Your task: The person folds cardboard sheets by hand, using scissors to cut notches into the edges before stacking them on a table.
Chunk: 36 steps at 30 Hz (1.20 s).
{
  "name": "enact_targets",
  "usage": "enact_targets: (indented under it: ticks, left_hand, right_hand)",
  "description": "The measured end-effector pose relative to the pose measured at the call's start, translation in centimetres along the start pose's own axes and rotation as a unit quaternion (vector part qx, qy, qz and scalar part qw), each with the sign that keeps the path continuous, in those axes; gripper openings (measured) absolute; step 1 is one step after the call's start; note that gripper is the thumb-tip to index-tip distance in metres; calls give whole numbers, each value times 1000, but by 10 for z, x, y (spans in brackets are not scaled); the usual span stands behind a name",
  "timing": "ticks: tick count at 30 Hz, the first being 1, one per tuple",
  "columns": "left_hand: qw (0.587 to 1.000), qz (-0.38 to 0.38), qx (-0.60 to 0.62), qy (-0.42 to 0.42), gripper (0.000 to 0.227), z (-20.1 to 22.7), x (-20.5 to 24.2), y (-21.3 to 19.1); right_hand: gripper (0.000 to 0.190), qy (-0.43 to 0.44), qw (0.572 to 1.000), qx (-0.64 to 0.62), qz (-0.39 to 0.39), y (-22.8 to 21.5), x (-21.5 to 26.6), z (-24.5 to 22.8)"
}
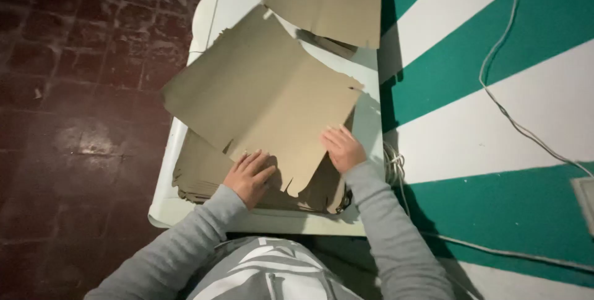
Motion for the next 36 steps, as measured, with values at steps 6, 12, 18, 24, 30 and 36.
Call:
enact_targets:
  ticks: [6,12,18,24,30,36]
  left_hand:
    - [995,-23,66,74,39,-33,23,-28]
    - [992,-121,40,1,51,-60,19,-62]
    - [971,-233,34,-34,93,-2,-1,-51]
    - [935,-335,-83,-87,95,-22,16,-36]
    - [935,-341,-27,-93,89,-24,13,-45]
    - [936,-336,-23,-97,93,-23,17,-52]
  right_hand:
    - [34,-32,998,-53,12,-51,6,-62]
    - [32,-69,990,-117,48,-66,-23,-151]
    - [31,-33,986,-163,20,-43,-35,-174]
    - [61,46,992,-112,-47,-40,-16,-116]
    - [67,66,977,-148,-135,-23,13,-78]
    - [68,85,967,-171,-171,-25,20,-64]
Point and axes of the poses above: each hand's wrist, its own x-axis away from the middle knuckle, its own y-axis out of the palm, z = x × y, the point moved 9 cm from there along -x, towards the middle knuckle, and after that the axes turned 6 degrees about x, right-handed, at the moved point
